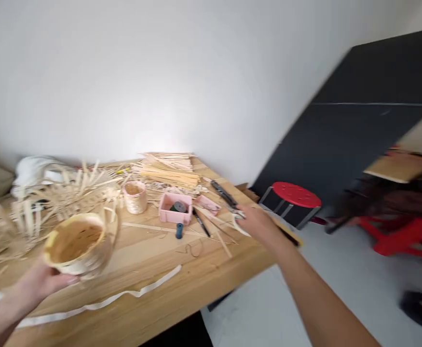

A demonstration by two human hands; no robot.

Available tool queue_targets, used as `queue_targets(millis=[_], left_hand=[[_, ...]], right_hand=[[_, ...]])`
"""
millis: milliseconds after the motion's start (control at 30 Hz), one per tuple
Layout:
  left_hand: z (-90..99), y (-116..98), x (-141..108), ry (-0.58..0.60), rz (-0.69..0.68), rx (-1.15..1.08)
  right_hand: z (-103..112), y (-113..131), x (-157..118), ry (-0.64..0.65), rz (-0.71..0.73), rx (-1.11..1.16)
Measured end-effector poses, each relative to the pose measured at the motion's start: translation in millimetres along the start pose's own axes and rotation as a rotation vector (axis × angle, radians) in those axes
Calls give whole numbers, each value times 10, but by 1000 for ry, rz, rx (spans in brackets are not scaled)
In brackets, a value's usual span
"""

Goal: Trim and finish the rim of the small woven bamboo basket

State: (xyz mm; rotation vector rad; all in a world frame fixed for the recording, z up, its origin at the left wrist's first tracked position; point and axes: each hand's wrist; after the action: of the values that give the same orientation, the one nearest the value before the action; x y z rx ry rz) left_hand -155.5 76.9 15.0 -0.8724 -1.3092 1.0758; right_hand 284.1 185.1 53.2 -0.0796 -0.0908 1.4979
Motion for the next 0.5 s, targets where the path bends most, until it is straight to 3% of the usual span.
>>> queue_targets(millis=[100, 200, 267, 367, 500], left_hand=[[-48, -52, 35, 66, 153, -81], [-62, -114, 53, 100, 195, -192], [-67, -123, 53, 114, 199, -244], [-61, -86, 50, 131, 210, -310], [38, -75, 40, 89, 211, -295]], right_hand=[[49, 52, 66, 26, -18, 23], [113, 80, 45, 55, -105, 133], [125, 121, -23, 24, -90, 197], [107, 283, -178, -53, 82, 334], [151, 733, -426, -49, 406, 424]])
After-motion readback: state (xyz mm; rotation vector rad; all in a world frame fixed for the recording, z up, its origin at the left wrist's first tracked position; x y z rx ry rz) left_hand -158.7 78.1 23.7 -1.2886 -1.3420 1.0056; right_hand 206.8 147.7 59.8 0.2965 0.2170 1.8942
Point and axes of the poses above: each hand's wrist, its own x-axis towards the middle knuckle, its own z-axis out of the back of the hand, y = z × x, and after that the axes turned 15 degrees about -x, right-handed
